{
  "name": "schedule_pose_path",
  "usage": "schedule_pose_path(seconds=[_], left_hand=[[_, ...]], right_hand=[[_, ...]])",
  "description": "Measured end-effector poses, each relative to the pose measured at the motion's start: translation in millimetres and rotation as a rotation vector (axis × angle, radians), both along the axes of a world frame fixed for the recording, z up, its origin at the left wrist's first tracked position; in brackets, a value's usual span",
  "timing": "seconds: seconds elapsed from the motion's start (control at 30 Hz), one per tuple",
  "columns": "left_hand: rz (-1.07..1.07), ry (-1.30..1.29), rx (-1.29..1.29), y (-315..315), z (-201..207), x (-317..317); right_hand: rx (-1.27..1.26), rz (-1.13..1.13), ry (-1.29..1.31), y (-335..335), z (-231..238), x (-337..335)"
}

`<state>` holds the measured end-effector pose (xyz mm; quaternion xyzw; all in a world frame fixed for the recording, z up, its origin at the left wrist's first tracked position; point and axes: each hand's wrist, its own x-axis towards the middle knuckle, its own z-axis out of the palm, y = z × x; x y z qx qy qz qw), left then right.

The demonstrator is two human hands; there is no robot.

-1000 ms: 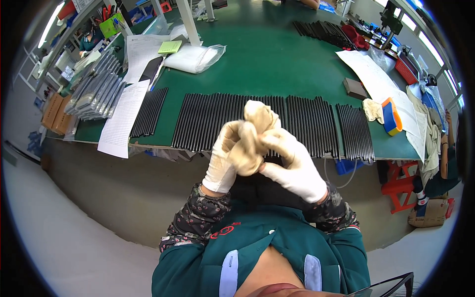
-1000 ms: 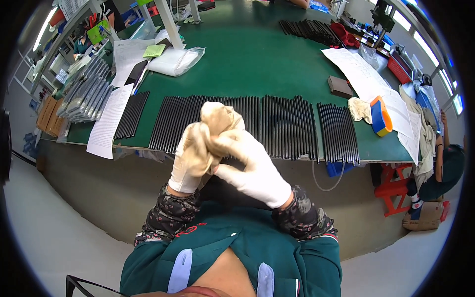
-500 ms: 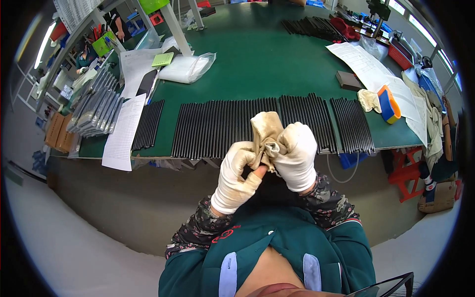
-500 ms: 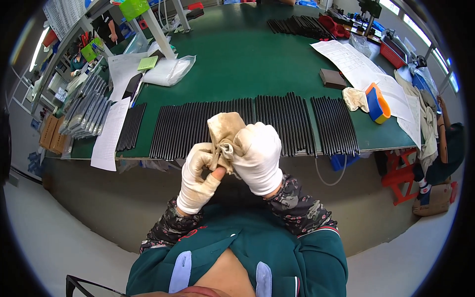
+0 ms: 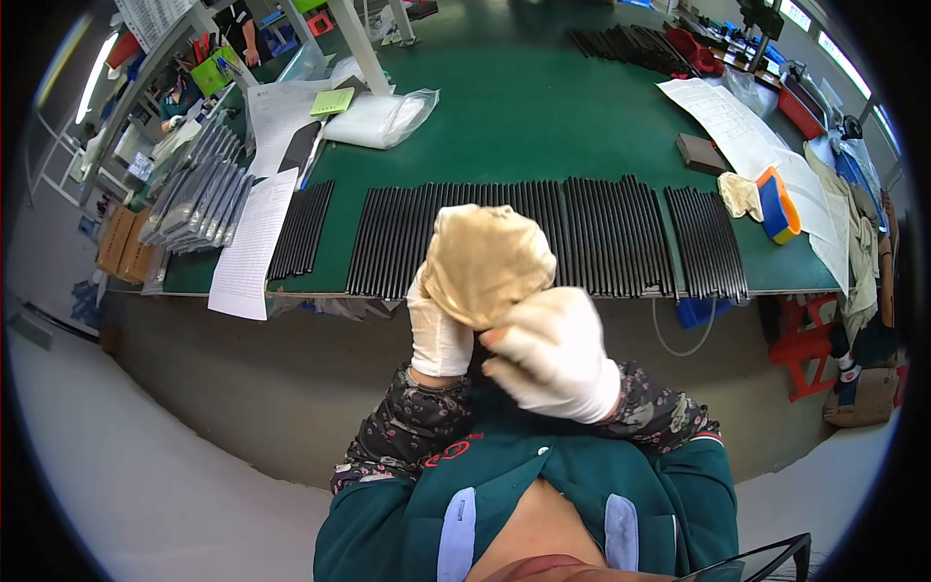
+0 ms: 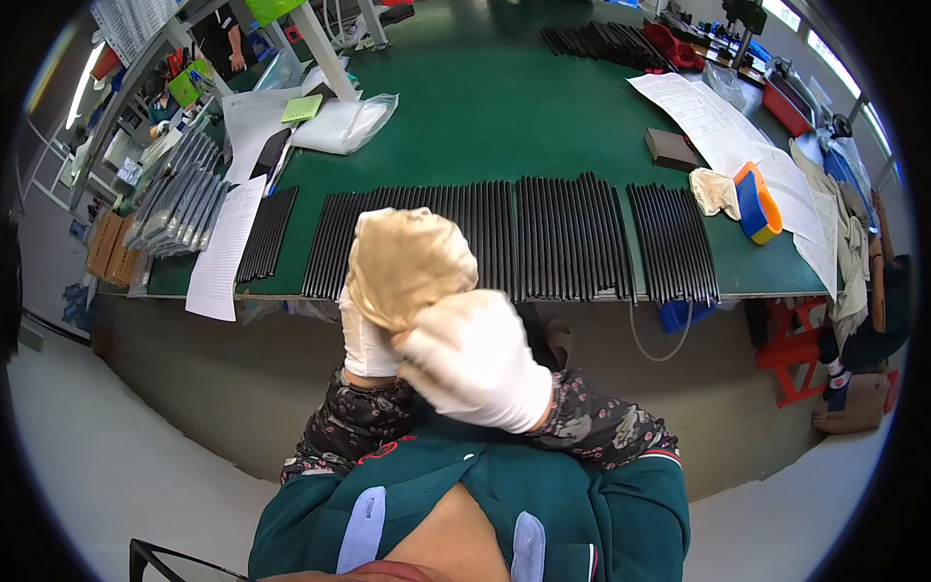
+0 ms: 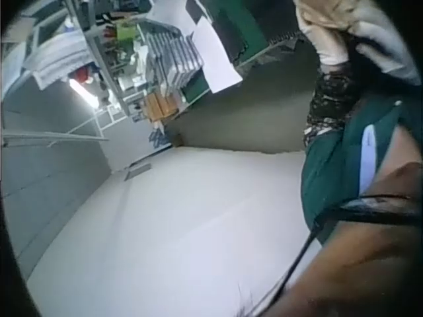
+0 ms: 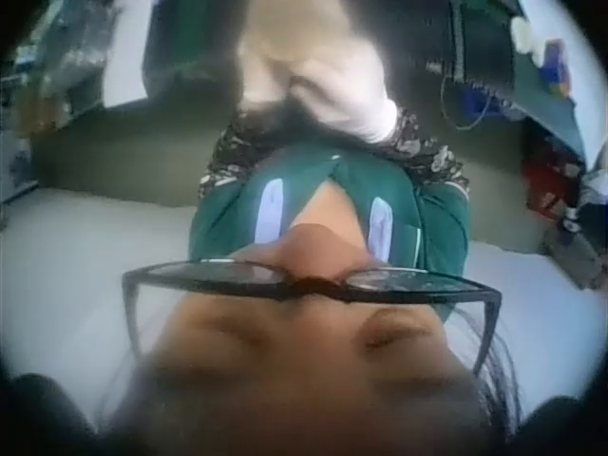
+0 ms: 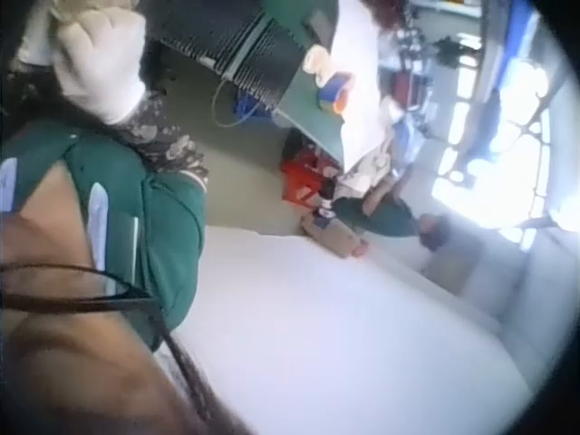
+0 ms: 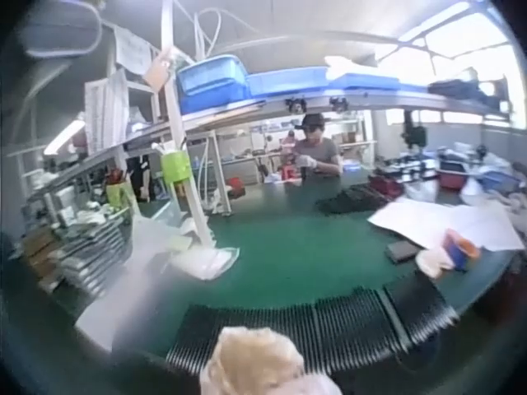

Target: Wiping and organizing black industrial rods on a workbench.

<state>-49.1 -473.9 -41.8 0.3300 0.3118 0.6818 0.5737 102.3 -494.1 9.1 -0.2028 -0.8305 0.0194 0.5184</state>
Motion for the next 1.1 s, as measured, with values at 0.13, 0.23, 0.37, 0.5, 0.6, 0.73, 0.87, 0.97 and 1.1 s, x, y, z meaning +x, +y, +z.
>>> schedule_pose_path(seconds=[0.13,0.23,0.37,0.5,0.6,0.73,0.87,0.97,1.1], left_hand=[[-0.009,0.066,0.234,-4,4,-10],[-0.005,-0.068,0.145,-2,-15,-6],[-0.002,0.017,0.108,-15,-8,-8],[-0.298,-0.249,0.153,-12,6,-37],[-0.088,0.175,0.143,-14,-7,-51],[-0.176,-0.151,0.1,-15,-22,-77],[-0.052,0.472,0.219,-3,-14,-125],[0.501,1.438,0.678,22,-12,-184],[0.71,1.595,0.601,39,-38,-243]], right_hand=[[-0.733,-0.118,0.517,13,2,14],[-1.348,0.101,0.695,17,15,13],[-1.437,0.469,0.658,26,5,1],[-1.289,0.248,0.558,36,15,-22],[-1.322,0.294,0.394,40,17,-38],[-1.426,0.626,0.286,58,20,-58],[-1.395,0.618,0.239,95,23,-92],[-1.193,0.283,0.204,140,41,-126],[-0.566,-0.037,-0.122,192,18,-176]])
